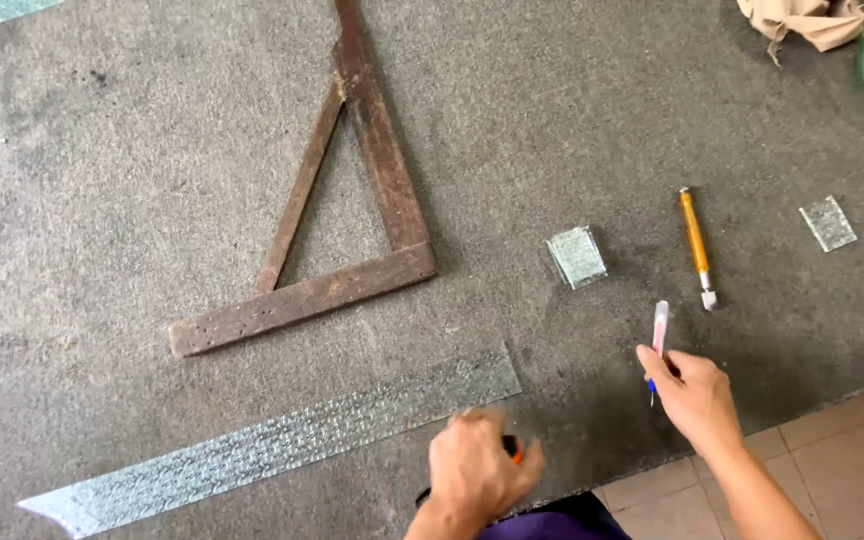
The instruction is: Measuring and marking a glass strip using a tape measure, pen, and wooden square on a workshop table.
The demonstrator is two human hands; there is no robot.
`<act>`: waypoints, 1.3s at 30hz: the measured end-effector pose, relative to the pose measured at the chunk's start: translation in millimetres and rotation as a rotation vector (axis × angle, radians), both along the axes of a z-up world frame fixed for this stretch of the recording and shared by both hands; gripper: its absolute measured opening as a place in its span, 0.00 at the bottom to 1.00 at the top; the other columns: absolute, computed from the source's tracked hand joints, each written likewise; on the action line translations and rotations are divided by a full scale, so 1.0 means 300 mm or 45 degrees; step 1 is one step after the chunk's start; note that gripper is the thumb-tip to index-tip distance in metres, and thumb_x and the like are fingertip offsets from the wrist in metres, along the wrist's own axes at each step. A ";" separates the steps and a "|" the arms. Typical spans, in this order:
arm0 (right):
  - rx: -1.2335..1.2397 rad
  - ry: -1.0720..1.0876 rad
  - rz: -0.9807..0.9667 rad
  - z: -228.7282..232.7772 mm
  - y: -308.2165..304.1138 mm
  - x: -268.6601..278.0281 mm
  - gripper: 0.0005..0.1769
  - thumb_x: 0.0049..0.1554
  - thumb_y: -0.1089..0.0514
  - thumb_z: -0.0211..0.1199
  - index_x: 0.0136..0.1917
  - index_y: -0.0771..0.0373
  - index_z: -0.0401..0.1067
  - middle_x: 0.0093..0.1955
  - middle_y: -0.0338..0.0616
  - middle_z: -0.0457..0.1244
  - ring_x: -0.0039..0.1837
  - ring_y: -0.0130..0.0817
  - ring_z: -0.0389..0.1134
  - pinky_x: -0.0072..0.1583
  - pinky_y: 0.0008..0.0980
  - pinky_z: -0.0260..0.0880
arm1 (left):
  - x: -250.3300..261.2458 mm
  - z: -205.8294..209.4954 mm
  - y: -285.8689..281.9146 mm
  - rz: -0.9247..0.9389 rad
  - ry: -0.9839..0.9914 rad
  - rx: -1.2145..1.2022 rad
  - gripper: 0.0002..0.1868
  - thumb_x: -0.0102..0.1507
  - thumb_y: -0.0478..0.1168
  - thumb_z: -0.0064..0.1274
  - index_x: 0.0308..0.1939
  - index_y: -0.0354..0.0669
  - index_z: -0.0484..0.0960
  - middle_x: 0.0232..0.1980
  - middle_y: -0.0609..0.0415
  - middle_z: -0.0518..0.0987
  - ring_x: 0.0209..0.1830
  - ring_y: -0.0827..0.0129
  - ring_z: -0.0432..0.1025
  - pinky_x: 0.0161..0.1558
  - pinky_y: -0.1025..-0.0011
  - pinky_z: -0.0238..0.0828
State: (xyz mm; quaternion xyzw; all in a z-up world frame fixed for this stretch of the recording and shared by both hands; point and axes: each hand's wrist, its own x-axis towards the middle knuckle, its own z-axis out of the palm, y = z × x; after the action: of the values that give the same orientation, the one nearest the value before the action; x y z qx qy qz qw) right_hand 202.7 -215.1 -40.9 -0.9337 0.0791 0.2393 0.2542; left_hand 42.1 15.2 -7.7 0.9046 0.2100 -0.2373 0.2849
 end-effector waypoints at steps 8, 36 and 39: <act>-0.319 -0.185 0.250 -0.128 -0.051 0.313 0.38 0.61 0.27 0.53 0.34 0.65 0.70 0.40 0.62 0.67 0.49 0.63 0.69 0.53 0.51 0.64 | 0.434 -0.026 -0.270 -0.019 -0.094 -0.160 0.40 0.64 0.69 0.49 0.60 0.34 0.75 0.60 0.38 0.75 0.60 0.44 0.69 0.56 0.49 0.70; -0.078 -0.168 -0.232 -0.034 -0.038 -0.181 0.50 0.43 0.42 0.75 0.75 0.52 0.64 0.40 0.52 0.71 0.52 0.57 0.73 0.57 0.47 0.66 | -0.293 -0.155 0.604 -0.205 -0.440 0.572 0.38 0.59 0.64 0.60 0.62 0.45 0.71 0.55 0.52 0.71 0.50 0.59 0.65 0.54 0.58 0.66; -0.042 -0.217 -0.294 -0.033 -0.037 -0.116 0.45 0.43 0.42 0.75 0.70 0.60 0.69 0.45 0.55 0.71 0.54 0.56 0.71 0.58 0.47 0.65 | -0.466 -0.318 0.511 -0.259 -0.502 0.631 0.44 0.53 0.69 0.64 0.63 0.47 0.71 0.58 0.51 0.70 0.53 0.54 0.66 0.53 0.57 0.66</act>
State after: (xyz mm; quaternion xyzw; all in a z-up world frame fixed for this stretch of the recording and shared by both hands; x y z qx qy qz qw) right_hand 168.0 -226.1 -50.9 -0.9395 0.1680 0.1268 0.2703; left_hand -97.5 168.6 -103.2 0.9913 0.1109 -0.0266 0.0661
